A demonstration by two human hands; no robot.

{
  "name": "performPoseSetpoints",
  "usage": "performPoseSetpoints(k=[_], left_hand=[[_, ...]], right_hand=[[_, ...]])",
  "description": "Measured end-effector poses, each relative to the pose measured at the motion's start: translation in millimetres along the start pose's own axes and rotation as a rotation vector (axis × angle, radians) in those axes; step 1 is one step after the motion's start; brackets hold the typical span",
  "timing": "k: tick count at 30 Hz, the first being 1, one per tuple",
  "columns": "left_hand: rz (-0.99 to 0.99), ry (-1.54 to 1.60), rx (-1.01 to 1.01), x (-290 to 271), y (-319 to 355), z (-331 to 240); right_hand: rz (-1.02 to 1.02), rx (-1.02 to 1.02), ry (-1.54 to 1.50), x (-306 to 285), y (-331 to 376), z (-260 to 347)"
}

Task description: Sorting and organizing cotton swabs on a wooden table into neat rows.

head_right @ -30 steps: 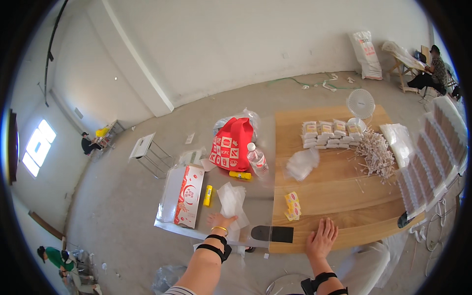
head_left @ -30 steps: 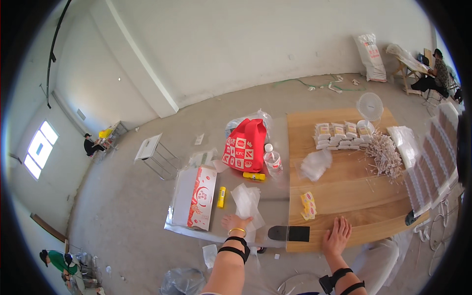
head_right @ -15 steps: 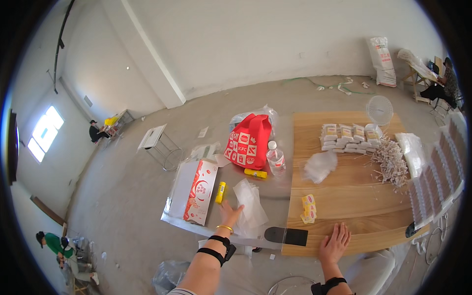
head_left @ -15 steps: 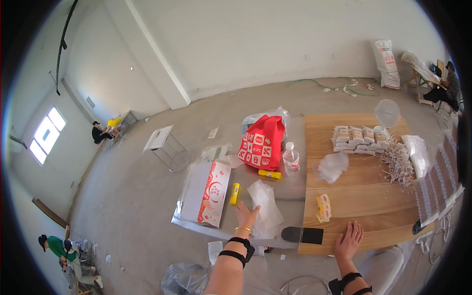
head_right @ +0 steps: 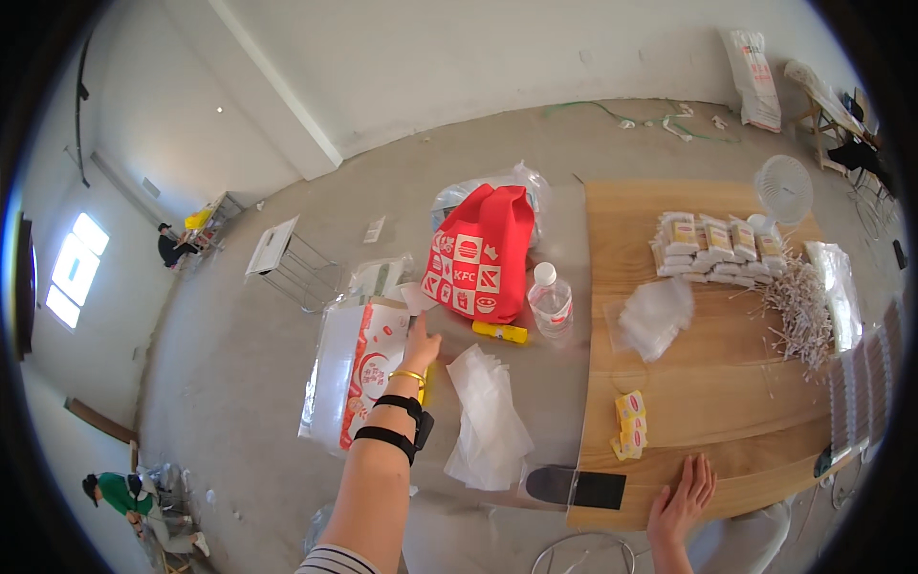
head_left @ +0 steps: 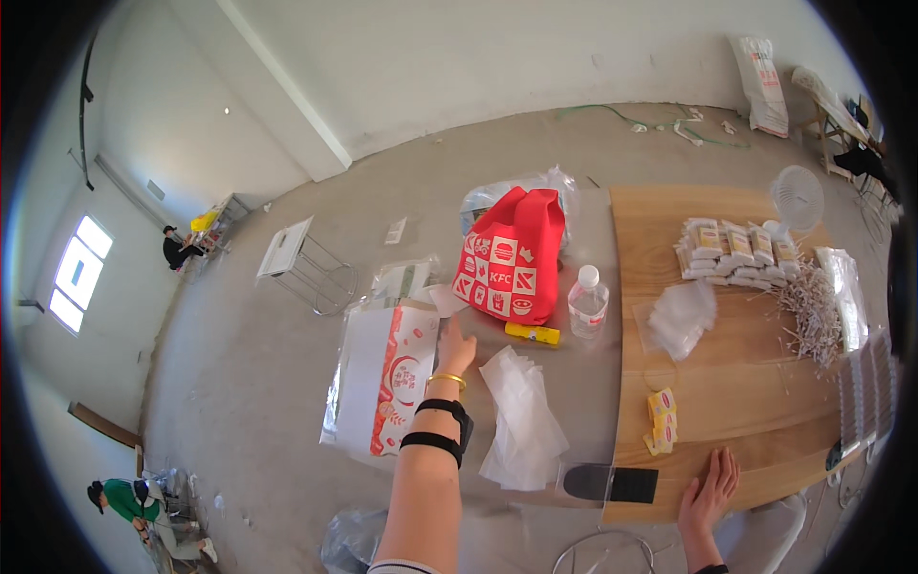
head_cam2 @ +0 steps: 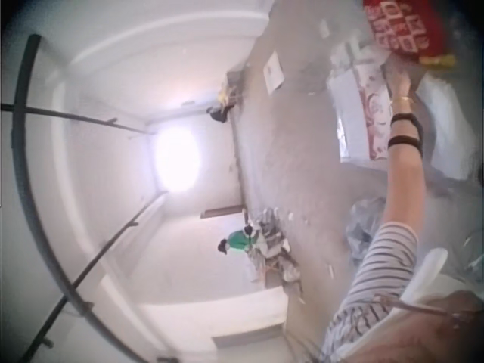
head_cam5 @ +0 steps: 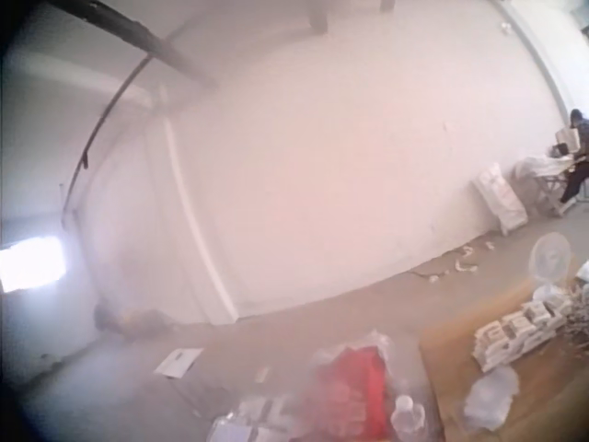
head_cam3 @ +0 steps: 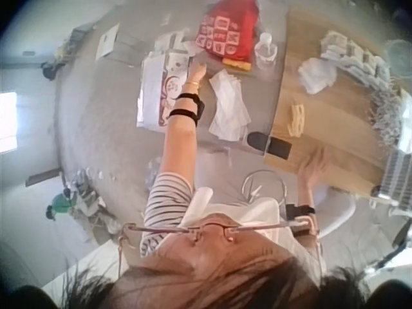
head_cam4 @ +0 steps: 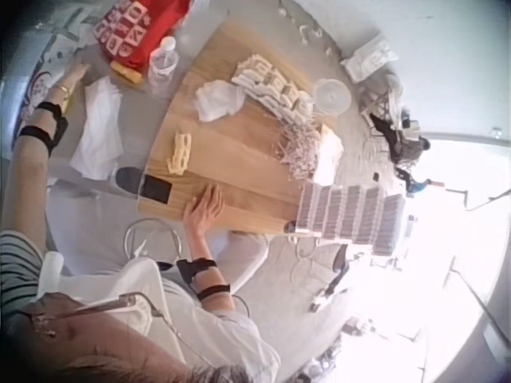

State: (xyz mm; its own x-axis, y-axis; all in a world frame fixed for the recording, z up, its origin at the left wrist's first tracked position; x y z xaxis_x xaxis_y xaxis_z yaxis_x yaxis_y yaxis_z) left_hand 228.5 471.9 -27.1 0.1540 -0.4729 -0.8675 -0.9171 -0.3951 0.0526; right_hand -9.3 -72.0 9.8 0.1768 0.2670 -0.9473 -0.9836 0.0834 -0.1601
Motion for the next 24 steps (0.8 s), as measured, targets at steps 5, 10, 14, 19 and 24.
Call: performPoseSetpoints(k=[5, 10, 14, 19, 24], left_hand=[[-0.185, 0.314, -0.281, 25.1, -57.0, 40.3], [-0.292, 1.035, -0.483, 38.4, -85.1, 48.8], [-0.289, 1.166, -0.518, 19.2, -63.8, 16.2], [-0.276, 0.953, -0.162, -6.4, -26.2, -27.4], [-0.409, 0.475, 0.218, -40.3, 9.8, -20.7]], right_hand=[[0.056, 0.033, 0.025, -3.6, -1.3, 6.2], [0.069, 0.028, 0.035, -5.6, -3.9, 7.8], [0.064, 0.022, 0.037, -7.0, -4.7, 8.1], [0.036, 0.015, 0.026, -6.3, -2.7, 8.6], [0.019, 0.018, -0.014, -10.2, -4.5, 15.3]])
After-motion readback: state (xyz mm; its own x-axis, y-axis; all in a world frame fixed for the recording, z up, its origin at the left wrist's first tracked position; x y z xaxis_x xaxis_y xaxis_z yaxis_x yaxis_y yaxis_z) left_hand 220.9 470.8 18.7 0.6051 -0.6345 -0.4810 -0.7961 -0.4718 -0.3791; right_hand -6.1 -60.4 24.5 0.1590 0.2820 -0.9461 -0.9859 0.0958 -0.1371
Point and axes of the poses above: each hand's wrist, its own y-axis away from the middle knuckle, its own x-axis out of the palm, z = x × y, the point moved 2 cm from there along -y, towards the middle knuckle, and after that the axes turned 1 degree about -y, right-handed, at the moved point
